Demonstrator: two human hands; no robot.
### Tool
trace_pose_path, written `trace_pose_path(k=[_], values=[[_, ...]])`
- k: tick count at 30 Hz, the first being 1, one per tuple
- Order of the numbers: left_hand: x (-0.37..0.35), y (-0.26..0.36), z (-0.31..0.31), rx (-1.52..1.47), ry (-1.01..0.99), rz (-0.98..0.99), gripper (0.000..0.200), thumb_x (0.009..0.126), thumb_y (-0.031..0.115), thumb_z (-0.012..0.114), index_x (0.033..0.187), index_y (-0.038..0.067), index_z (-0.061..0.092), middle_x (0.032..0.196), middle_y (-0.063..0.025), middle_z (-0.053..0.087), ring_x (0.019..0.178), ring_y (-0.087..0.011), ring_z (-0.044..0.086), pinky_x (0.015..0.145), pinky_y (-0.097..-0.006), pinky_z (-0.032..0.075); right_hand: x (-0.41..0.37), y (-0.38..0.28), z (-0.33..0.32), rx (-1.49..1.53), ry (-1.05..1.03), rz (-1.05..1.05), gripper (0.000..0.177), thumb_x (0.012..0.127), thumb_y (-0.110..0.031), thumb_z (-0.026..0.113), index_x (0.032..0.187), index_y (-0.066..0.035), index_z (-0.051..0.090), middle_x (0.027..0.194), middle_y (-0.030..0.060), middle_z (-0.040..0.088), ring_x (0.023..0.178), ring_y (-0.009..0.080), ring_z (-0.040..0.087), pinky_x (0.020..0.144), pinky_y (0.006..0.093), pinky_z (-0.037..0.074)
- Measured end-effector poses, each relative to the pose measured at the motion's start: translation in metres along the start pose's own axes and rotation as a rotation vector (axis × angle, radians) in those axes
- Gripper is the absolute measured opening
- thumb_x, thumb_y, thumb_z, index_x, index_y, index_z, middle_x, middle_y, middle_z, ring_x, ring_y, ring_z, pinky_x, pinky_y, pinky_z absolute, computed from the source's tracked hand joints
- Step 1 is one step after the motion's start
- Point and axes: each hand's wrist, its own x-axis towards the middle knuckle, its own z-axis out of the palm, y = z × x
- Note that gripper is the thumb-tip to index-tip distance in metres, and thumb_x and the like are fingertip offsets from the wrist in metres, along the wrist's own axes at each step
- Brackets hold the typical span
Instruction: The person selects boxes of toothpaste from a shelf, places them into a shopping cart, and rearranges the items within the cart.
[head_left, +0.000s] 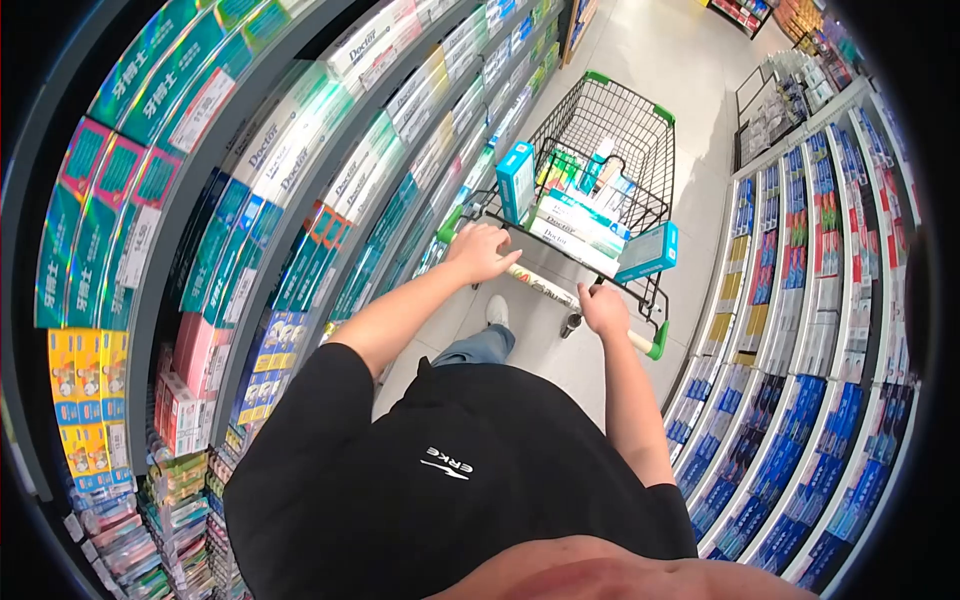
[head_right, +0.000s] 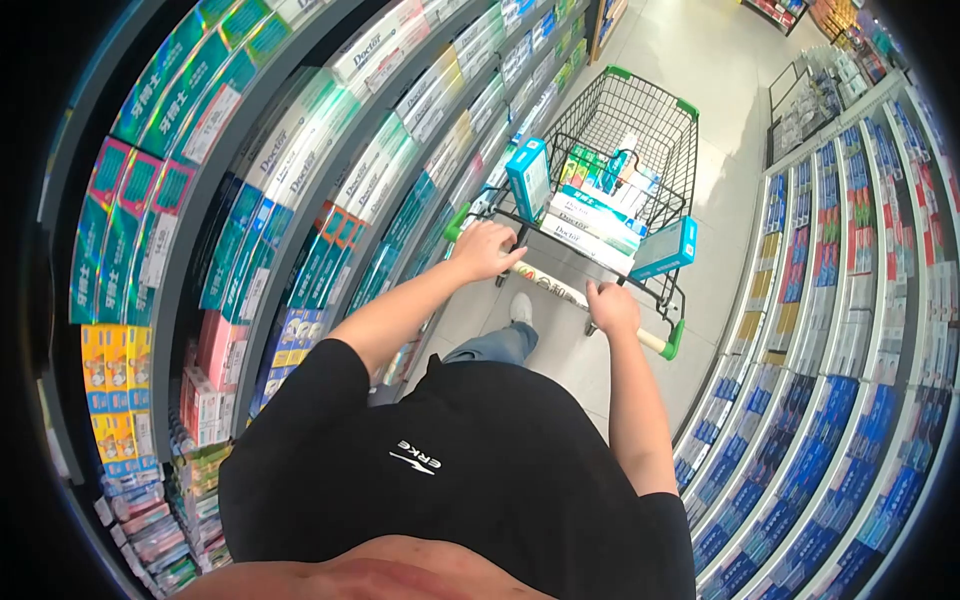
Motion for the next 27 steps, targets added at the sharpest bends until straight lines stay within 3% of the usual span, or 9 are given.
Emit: trace_pose_path(k=[3,7,11,13,14,16,20,22,27], values=[[0.037,-0.029,-0.038,-0.111,0.333,0.094,0.04,0.092,0.038,0.078,0.116,0.006,0.073,0.114,-0.016,0.072,0.106,-0.0383,0.068,0.099,-0.049,0.053,0.016,0.003,-0.012,-0.012,0.001,-0.018,0.059,0.104,-0.056,0.048,0.104,-0.008,0.081,0.104,0.0241,0.078,0.103,0.042,0.075,0.095,0.0532,0.057],[0.108,-0.083,-0.193,0.447,0.803,0.065,0.046,0.088,0.031,0.08,0.122,0.002,0.069,0.118,-0.0185,0.071,0.112,-0.0398,0.067,0.1,-0.0519,0.052,0.034,0.005,-0.023,0.005,0.061,-0.06,0.057,0.105,-0.052,0.048,0.094,-0.006,0.08,0.096,0.0241,0.077,0.097,0.0433,0.073,0.091,0.0547,0.057],[0.143,-0.121,-0.299,0.738,0.787,-0.289,0.062,0.092,0.044,0.077,0.134,0.0,0.063,0.139,-0.0221,0.066,0.131,-0.0404,0.061,0.109,-0.0503,0.048,0.05,0.006,-0.03,0.002,0.079,-0.08,0.057,0.106,-0.052,0.047,0.093,-0.006,0.079,0.093,0.024,0.076,0.095,0.0439,0.073,0.089,0.0561,0.056],[0.156,-0.141,-0.316,0.717,0.622,-0.614,0.069,0.097,0.056,0.068,0.134,-0.002,0.063,0.14,-0.0251,0.066,0.133,-0.0421,0.061,0.109,-0.0512,0.05,0.055,0.003,-0.035,0.0,0.077,-0.082,0.057,0.106,-0.052,0.047,0.094,-0.006,0.079,0.094,0.024,0.076,0.095,0.0441,0.073,0.089,0.056,0.056],[0.158,-0.15,-0.324,0.716,0.621,-0.61,0.069,0.097,0.056,0.068,0.134,-0.002,0.063,0.14,-0.0251,0.066,0.133,-0.0421,0.061,0.109,-0.0512,0.05,0.057,0.003,-0.036,-0.001,0.074,-0.079,0.057,0.106,-0.053,0.048,0.094,-0.007,0.079,0.094,0.0239,0.076,0.095,0.0442,0.073,0.089,0.0559,0.056],[0.166,-0.159,-0.339,0.385,0.305,-0.777,0.077,0.098,0.066,0.062,0.133,-0.003,0.064,0.137,-0.0274,0.067,0.131,-0.0437,0.063,0.107,-0.0528,0.052,0.063,0.001,-0.035,0.011,0.076,-0.053,0.056,0.106,-0.054,0.049,0.095,-0.008,0.079,0.094,0.024,0.076,0.095,0.0448,0.073,0.088,0.0563,0.056],[0.153,-0.116,-0.333,0.474,0.455,-0.763,0.064,0.094,0.064,0.07,0.117,0.004,0.07,0.116,-0.0257,0.075,0.111,-0.0441,0.072,0.089,-0.056,0.058,0.064,-0.002,-0.04,-0.001,0.087,-0.039,0.053,0.105,-0.052,0.051,0.092,-0.008,0.076,0.092,0.0232,0.076,0.09,0.045,0.074,0.083,0.0581,0.057],[0.138,-0.103,-0.318,0.59,0.571,-0.54,0.062,0.095,0.061,0.071,0.116,0.003,0.07,0.111,-0.0218,0.075,0.106,-0.0429,0.072,0.088,-0.0536,0.057,0.066,0.001,-0.037,0.02,0.102,-0.035,0.053,0.104,-0.053,0.052,0.09,-0.008,0.076,0.09,0.0218,0.077,0.088,0.0435,0.074,0.082,0.0567,0.058],[0.151,-0.06,-0.232,0.065,0.369,-0.246,0.058,0.091,0.046,0.083,0.121,-0.002,0.07,0.112,-0.0208,0.074,0.108,-0.0384,0.071,0.093,-0.0479,0.054,0.068,0.007,-0.032,0.043,0.145,-0.022,0.047,0.103,-0.049,0.055,0.088,-0.009,0.075,0.088,0.019,0.076,0.088,0.0419,0.074,0.08,0.0557,0.058]])
